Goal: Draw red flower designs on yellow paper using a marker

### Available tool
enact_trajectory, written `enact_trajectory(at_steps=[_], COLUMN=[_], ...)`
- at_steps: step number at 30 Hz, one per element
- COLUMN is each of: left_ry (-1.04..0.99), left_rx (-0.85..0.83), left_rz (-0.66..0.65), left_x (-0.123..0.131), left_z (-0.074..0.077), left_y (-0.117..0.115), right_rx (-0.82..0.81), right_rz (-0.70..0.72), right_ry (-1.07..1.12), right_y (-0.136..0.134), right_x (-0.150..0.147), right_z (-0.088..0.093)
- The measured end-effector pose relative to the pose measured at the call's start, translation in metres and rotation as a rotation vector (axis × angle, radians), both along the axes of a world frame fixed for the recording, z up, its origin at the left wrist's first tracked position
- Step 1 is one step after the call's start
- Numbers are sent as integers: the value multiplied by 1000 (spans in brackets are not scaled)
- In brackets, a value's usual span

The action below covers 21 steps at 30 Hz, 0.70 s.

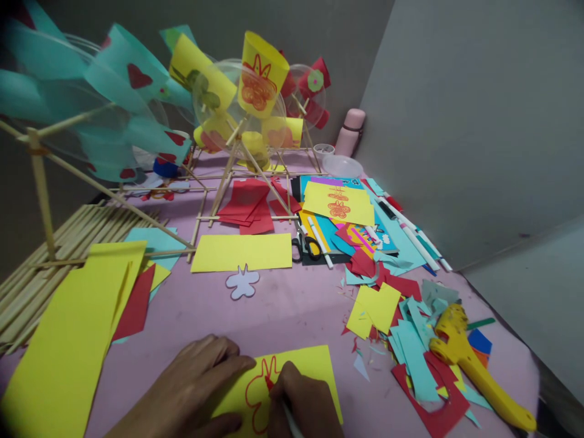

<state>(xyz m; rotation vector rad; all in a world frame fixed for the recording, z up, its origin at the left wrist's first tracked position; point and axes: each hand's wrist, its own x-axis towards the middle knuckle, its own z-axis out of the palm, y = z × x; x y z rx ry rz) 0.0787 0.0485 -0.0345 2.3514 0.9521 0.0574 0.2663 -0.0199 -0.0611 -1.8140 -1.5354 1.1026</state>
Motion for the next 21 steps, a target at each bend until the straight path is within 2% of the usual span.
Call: enact_trajectory(at_steps=[6,13,21], left_ry=[-5,-7,-73], left_rx=[2,14,17], left_rz=[-5,-12,-26], left_x=[1,1,-4], left_z=[0,3,-7], left_y=[0,1,-2], right_rx=[-35,-9,10], right_rz=[101,132,134], right_ry=[-39,-65,-76], right_y=[3,2,1], right_x=[3,3,4], right_z=[7,8,3])
